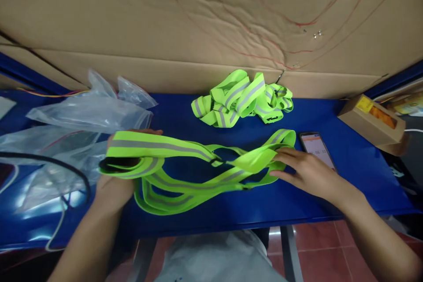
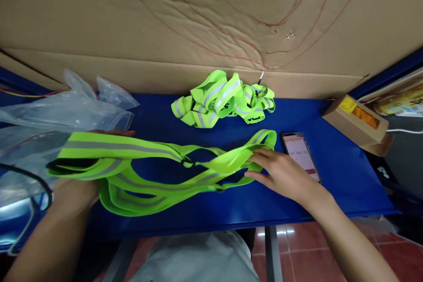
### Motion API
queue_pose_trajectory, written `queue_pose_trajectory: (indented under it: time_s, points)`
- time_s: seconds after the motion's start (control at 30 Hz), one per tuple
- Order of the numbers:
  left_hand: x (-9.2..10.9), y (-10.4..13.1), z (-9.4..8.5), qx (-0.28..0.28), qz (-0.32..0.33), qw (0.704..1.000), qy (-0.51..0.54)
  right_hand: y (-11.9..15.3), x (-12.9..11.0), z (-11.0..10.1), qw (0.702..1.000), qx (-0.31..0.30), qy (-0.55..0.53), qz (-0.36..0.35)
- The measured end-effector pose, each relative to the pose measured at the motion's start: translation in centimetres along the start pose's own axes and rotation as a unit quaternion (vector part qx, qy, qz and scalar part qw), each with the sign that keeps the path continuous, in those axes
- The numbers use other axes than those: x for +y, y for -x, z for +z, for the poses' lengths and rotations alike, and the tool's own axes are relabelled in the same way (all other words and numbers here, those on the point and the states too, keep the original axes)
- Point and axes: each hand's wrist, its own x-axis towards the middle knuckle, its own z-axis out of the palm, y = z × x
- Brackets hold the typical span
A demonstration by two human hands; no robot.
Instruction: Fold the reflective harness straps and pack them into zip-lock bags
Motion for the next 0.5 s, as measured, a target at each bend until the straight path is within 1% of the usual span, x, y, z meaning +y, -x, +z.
queue_pose_trajectory:
  time_s: [0.07,0.1,0.13,0.2,0.27,0.3,0.33,0.4,0.43,0.5]
  points:
    - [0.2,0.7,0.2,0.008,-0.013,1.0,0.016,-0.4,0.0,-0.6,0.998,0.044,-0.041,-0.015]
    - [0.2,1.0,0.2,0.006,-0.007,1.0,0.012,-0.7,0.1,-0.7,0.997,0.066,-0.036,-0.013]
    - [0.2,1.3,0.1,-0.001,0.007,1.0,-0.002,-1.0,0.2,-0.7,0.996,0.086,-0.012,-0.007]
    - [-0.1,2.0,-0.3,-0.014,0.031,0.999,-0.037,-1.6,0.7,-0.2,0.992,0.109,0.07,0.004]
    - [-0.5,2.6,-0.8,-0.012,0.042,0.997,-0.058,-2.1,1.4,0.5,0.981,0.126,0.147,0.018]
    - [-0.8,2.8,-1.0,-0.01,0.044,0.997,-0.065,-2.2,1.8,0.8,0.978,0.131,0.163,0.022]
    - [-1.0,3.0,-1.2,-0.013,0.041,0.997,-0.069,-2.3,2.2,1.1,0.977,0.134,0.163,0.023]
    - [-1.4,3.3,-1.6,-0.04,0.024,0.996,-0.082,-2.2,3.1,1.6,0.984,0.125,0.125,0.024]
    - [-1.6,3.4,-1.8,-0.061,0.014,0.994,-0.091,-2.1,3.6,1.8,0.989,0.107,0.098,0.024]
    - [-1.8,3.4,-2.1,-0.103,-0.001,0.989,-0.104,-1.8,4.5,1.9,0.997,0.049,0.062,0.025]
